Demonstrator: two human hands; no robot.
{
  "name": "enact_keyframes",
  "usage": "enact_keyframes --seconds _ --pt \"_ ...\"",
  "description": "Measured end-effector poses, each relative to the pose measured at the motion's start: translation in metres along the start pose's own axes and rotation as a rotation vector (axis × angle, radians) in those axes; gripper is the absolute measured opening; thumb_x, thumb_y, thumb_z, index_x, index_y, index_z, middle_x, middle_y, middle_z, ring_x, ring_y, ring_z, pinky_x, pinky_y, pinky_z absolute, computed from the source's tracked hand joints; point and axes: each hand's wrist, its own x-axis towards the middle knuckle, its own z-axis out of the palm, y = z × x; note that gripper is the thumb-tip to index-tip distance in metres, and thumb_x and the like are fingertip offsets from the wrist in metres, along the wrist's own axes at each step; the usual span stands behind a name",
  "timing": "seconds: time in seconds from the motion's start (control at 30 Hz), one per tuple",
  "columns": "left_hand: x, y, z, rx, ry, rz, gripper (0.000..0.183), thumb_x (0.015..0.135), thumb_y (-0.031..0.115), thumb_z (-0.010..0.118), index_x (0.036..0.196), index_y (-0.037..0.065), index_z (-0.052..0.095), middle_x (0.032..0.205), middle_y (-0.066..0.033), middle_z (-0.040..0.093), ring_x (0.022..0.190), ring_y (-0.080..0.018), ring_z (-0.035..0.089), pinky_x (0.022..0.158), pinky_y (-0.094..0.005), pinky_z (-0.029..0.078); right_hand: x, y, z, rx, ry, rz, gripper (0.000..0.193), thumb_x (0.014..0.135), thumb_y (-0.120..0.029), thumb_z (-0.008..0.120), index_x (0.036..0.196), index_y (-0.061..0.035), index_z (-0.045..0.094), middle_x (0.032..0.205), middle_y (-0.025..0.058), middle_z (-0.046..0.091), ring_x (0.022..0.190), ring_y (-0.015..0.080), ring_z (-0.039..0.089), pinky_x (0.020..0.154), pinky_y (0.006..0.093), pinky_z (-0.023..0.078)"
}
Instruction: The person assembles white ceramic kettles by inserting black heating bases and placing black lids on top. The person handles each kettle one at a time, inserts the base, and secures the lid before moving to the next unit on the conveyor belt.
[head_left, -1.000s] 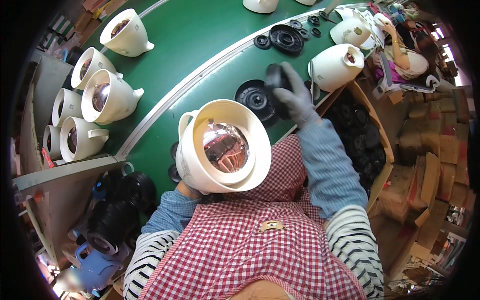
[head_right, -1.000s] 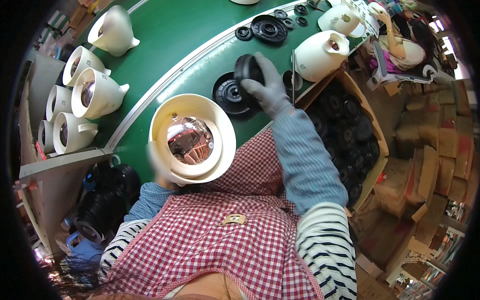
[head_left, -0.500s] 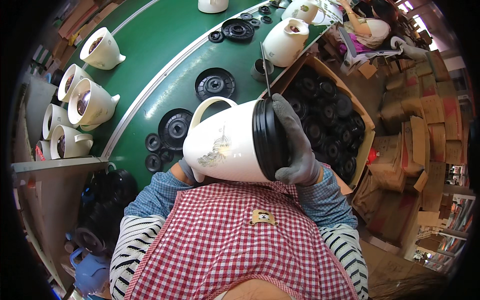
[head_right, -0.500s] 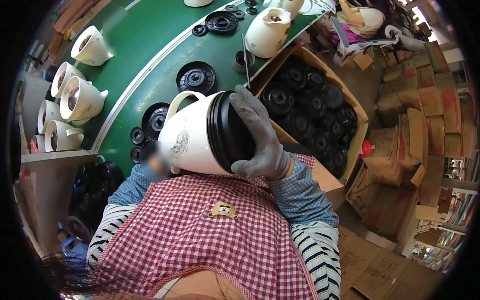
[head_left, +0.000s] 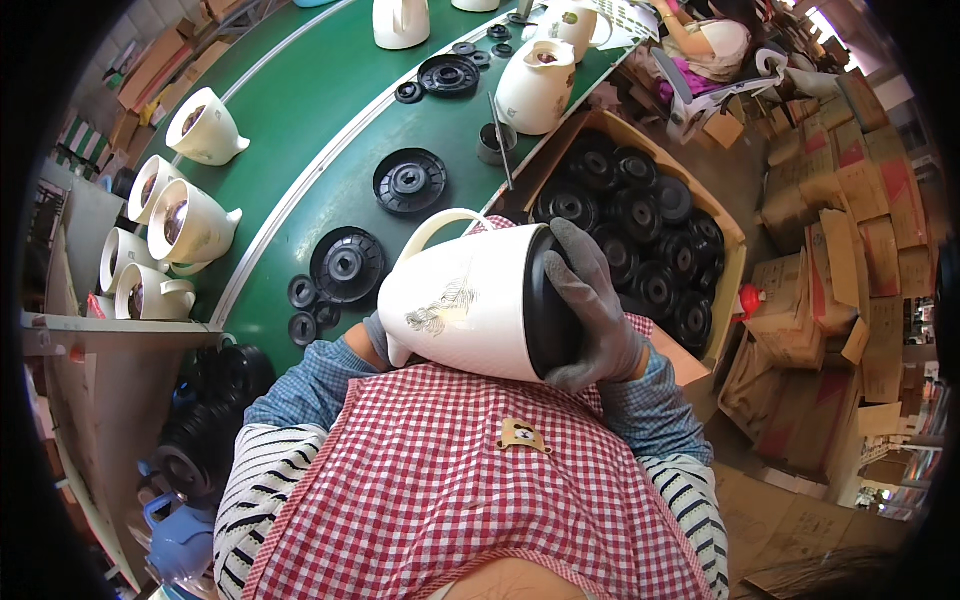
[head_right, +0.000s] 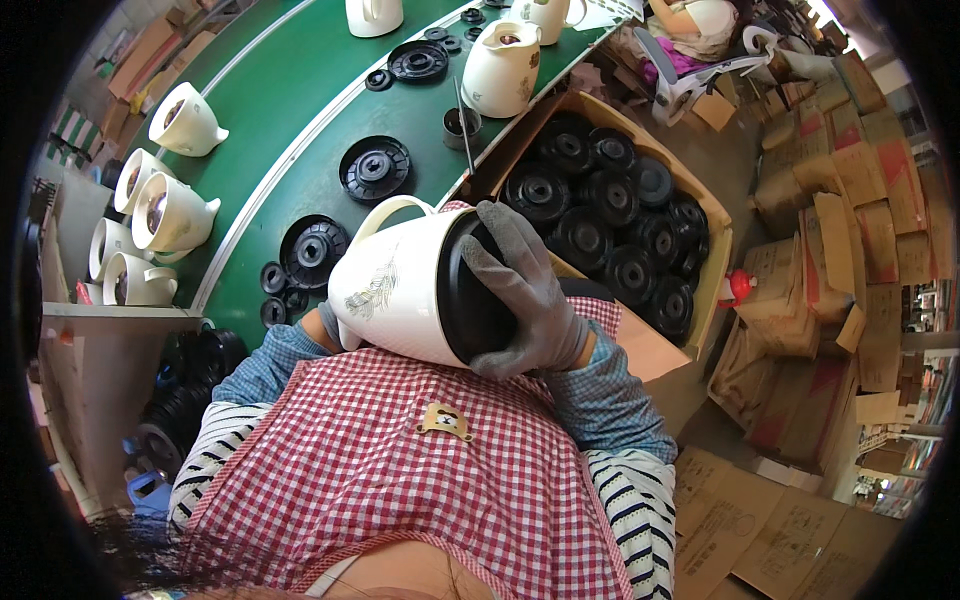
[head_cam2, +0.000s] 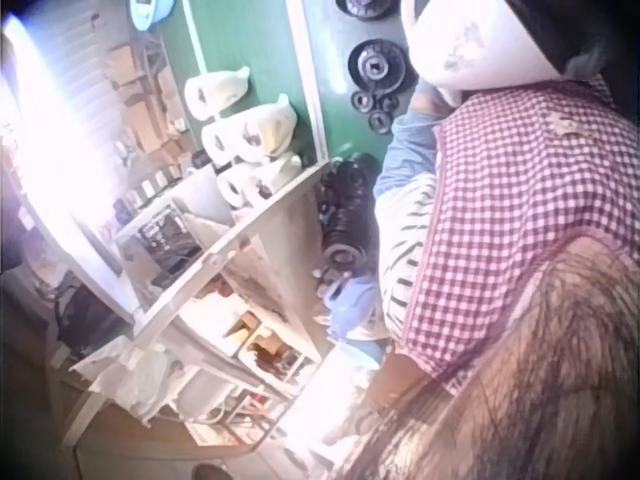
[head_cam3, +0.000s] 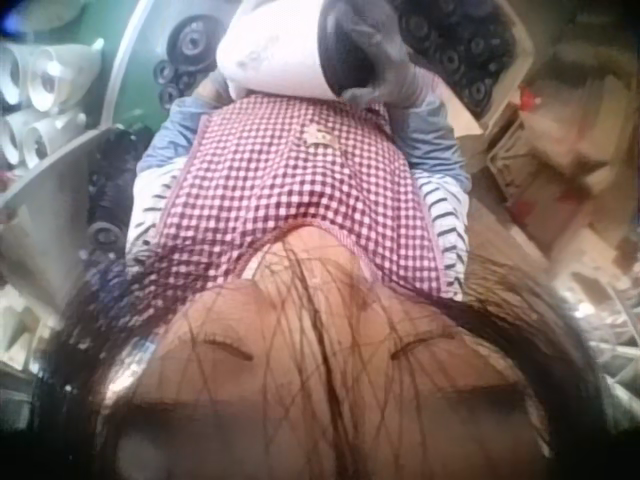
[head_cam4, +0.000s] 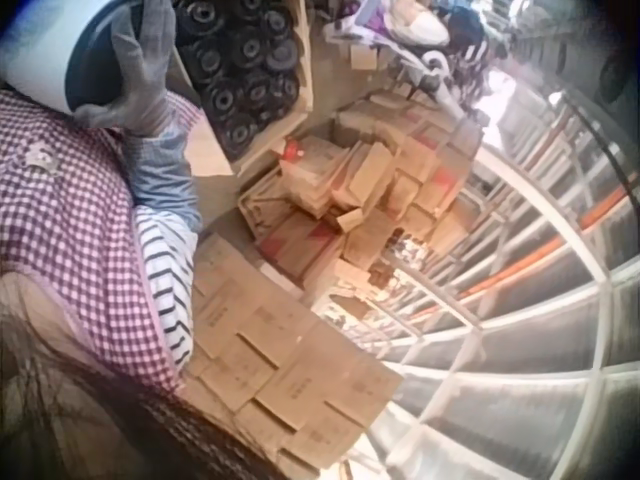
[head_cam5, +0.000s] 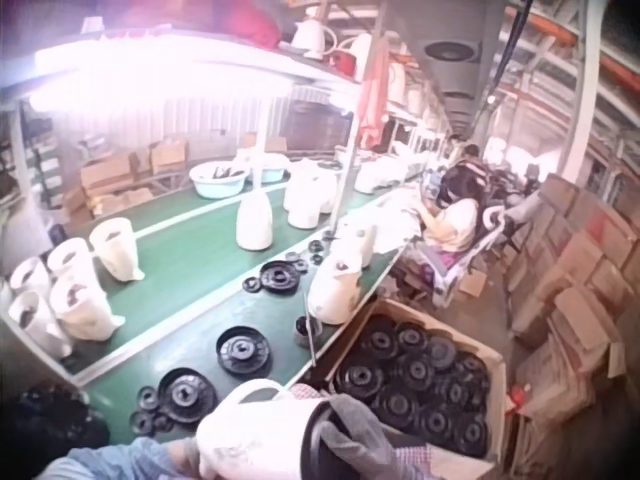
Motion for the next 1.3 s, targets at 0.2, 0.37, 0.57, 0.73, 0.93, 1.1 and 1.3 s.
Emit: enact_keyframes --seconds 0.2,0.37,0.57,0.73,0.93,1.1,1.3 --pt "0.002 -0.001 0.009 0.036 -0.001 0.001 0.045 0.098 0.010 0.061 0.141 -0.002 0.053 0.137 -0.0173 0.062 0.120 -0.0283 0.064 0.104 -0.0404 0.052 -0.022 0.001 0.003 0.020 0.060 0.025 0.112 0.070 -0.076 0.072 0.154 -0.0069 0.043 0.160 0.0317 0.028 0.145 0.0542 0.030 0.116 0.0638 0.026" --pt "0.008 -0.001 0.014 0.059 0.003 0.015 0.045 0.098 0.010 0.062 0.141 -0.002 0.054 0.137 -0.0174 0.062 0.120 -0.0284 0.064 0.103 -0.0406 0.053 -0.026 -0.008 -0.006 -0.046 0.084 -0.027 0.114 0.069 -0.075 0.074 0.154 -0.0062 0.042 0.161 0.0329 0.026 0.146 0.0558 0.028 0.116 0.0667 0.025" --pt "0.005 0.002 0.016 0.077 0.005 0.051 0.045 0.098 0.011 0.062 0.141 -0.001 0.054 0.136 -0.0176 0.063 0.119 -0.0286 0.065 0.103 -0.0408 0.053 -0.026 -0.018 -0.023 -0.062 0.038 -0.072 0.117 0.059 -0.065 0.085 0.154 -0.0107 0.043 0.162 0.0326 0.024 0.148 0.0564 0.024 0.114 0.0702 0.024" --pt "0.003 0.001 0.017 0.085 0.015 0.079 0.045 0.098 0.011 0.063 0.141 -0.001 0.054 0.136 -0.0178 0.063 0.119 -0.0287 0.065 0.103 -0.0410 0.054 -0.034 -0.014 -0.019 -0.044 0.068 -0.082 0.117 0.059 -0.065 0.085 0.154 -0.0105 0.043 0.162 0.0323 0.024 0.148 0.0570 0.023 0.114 0.0708 0.024" --pt "0.009 -0.006 0.021 0.095 0.020 0.102 0.045 0.098 0.011 0.063 0.141 -0.001 0.054 0.136 -0.0180 0.063 0.118 -0.0288 0.066 0.102 -0.0412 0.055 -0.033 -0.021 -0.017 -0.043 0.065 -0.142 0.118 0.060 -0.064 0.085 0.155 -0.0102 0.039 0.161 0.0326 0.024 0.147 0.0569 0.025 0.114 0.0702 0.024" --pt "0.012 0.005 0.017 0.172 0.060 0.224 0.045 0.098 0.012 0.064 0.141 -0.001 0.054 0.135 -0.0182 0.064 0.118 -0.0289 0.066 0.102 -0.0413 0.055 -0.032 -0.026 0.001 0.645 0.207 0.259 0.102 0.088 -0.060 0.066 0.163 -0.0122 0.016 0.164 0.0217 0.026 0.150 0.0371 0.029 0.119 0.0512 0.030" --pt "0.027 0.033 -0.007 0.208 -0.065 0.213 0.055 0.099 0.012 0.065 0.150 0.002 0.045 0.141 -0.0187 0.060 0.124 -0.0290 0.063 0.105 -0.0422 0.053 -0.036 -0.003 0.009 0.697 0.233 0.446 0.099 0.095 -0.074 0.045 0.164 -0.0121 0.011 0.166 0.0201 0.022 0.153 0.0335 0.025 0.123 0.0476 0.024"
